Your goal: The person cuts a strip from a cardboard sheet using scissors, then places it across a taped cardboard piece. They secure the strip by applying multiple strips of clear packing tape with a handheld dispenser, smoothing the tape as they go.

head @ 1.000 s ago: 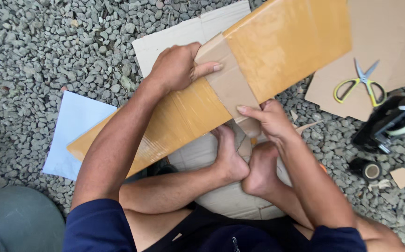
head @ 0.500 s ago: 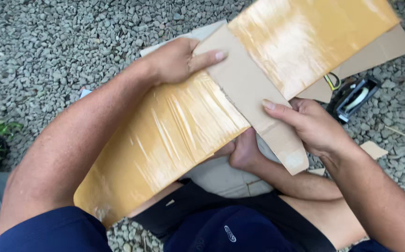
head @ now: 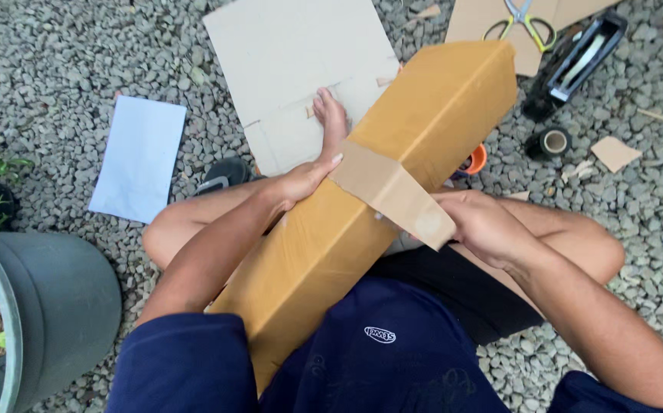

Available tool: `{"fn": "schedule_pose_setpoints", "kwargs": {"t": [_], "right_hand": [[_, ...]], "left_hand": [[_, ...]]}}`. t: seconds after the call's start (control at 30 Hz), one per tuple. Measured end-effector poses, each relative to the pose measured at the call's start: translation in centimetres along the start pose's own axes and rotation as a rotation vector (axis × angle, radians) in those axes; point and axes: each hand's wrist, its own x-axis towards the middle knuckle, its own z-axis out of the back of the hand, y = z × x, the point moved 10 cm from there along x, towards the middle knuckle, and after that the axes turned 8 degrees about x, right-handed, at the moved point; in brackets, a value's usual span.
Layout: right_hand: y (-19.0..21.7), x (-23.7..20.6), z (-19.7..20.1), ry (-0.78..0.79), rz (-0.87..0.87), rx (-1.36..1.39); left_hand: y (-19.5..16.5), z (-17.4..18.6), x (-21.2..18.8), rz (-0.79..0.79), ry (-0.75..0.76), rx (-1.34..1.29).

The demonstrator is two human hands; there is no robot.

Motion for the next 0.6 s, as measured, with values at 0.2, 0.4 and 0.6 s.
{"fn": "schedule_pose_setpoints", "kwargs": {"t": [0.2,0.4,0.6], "right_hand": [[-0.7,-3.0,-1.4,-0.405,0.448,-0.725],[-1.0,-2.3,-3.0,-0.634,0.886,-1.106],[-2.1,2.1,-1.4,-0.605,0.972,-0.906]], "left_hand": [[-2.4,-5.4,2.1,0.202,-0.029,-1.181],[-6.0,-6.7,-0.9,0.521,0.063,-1.385],[-1.1,-6.7,4.5,0.414,-0.056,-1.316]]}}
